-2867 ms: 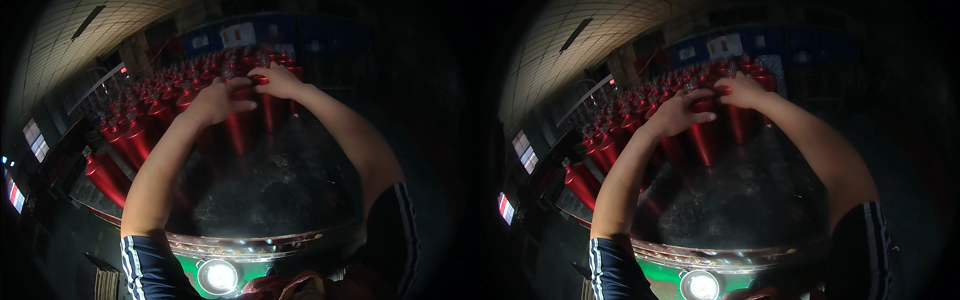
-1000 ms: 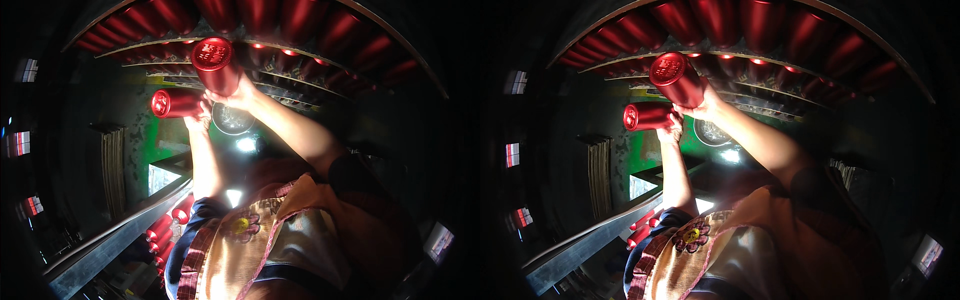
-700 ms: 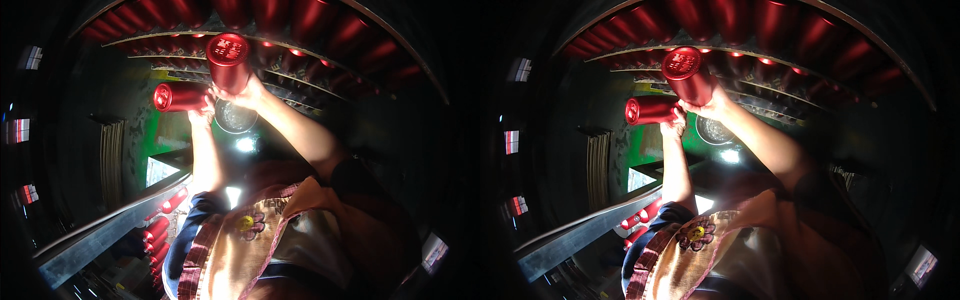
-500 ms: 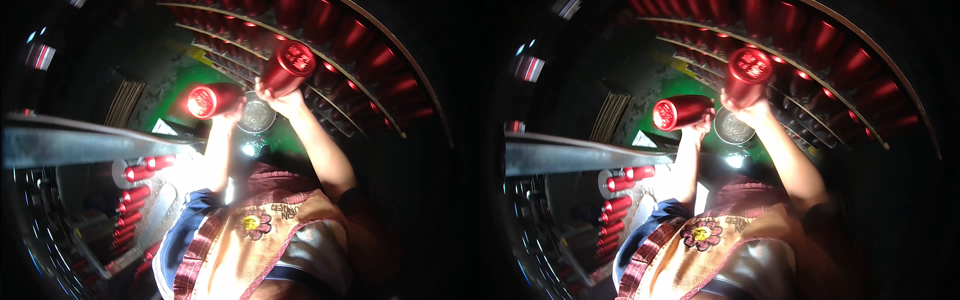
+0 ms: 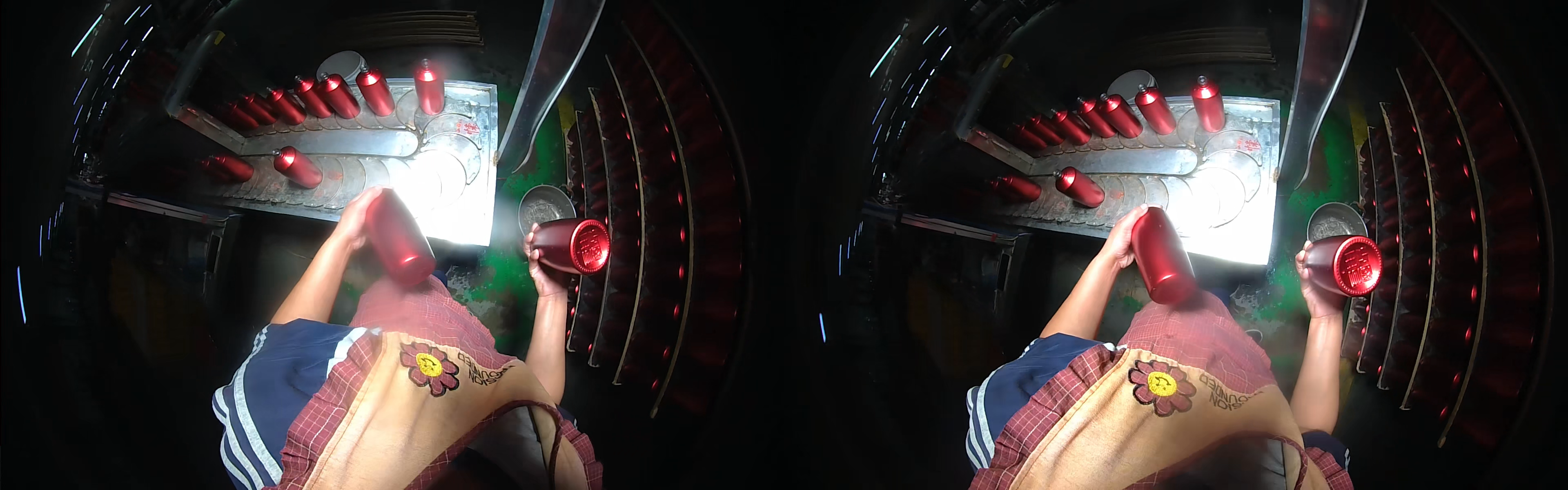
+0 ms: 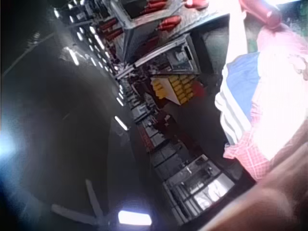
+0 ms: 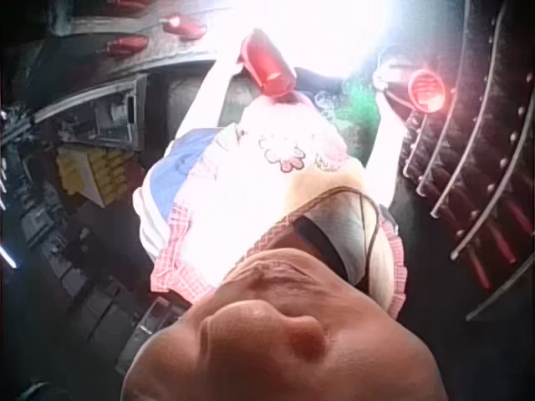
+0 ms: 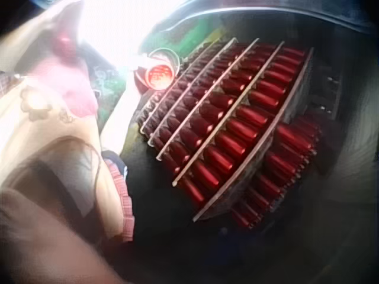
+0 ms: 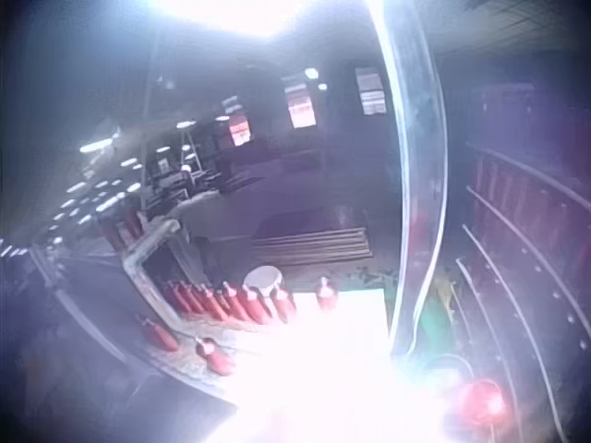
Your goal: The person repeatedly picks up red cylindrical cans from a metal rack and places them into circular indentations on a metal tray. The person handles the cans one at a time, moving them between the rack and the tray throughout the clip.
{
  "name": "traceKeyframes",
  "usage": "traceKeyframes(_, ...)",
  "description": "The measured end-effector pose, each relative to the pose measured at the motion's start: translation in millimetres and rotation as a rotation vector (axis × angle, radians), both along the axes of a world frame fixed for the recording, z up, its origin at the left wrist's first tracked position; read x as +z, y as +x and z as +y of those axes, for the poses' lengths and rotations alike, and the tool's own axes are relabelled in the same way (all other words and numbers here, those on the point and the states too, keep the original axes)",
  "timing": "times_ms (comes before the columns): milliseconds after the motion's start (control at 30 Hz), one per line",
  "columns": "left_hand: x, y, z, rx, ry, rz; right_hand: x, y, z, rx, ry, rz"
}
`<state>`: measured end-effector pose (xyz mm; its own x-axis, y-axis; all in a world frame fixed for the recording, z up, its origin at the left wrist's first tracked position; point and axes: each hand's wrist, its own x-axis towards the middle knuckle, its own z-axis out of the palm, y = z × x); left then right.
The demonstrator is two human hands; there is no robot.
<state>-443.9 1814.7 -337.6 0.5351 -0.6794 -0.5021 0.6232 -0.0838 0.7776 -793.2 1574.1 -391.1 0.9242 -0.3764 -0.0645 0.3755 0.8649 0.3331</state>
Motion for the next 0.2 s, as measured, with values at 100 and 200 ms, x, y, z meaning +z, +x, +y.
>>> traceKeyframes(100,12,66,32,0.116,0.153,-0.443,10,55,12,-0.135,-0.202,0.301)
traceKeyframes(200,9,124,51,-0.028,0.157,-0.671,41,136,12,-0.323,-0.515,0.902)
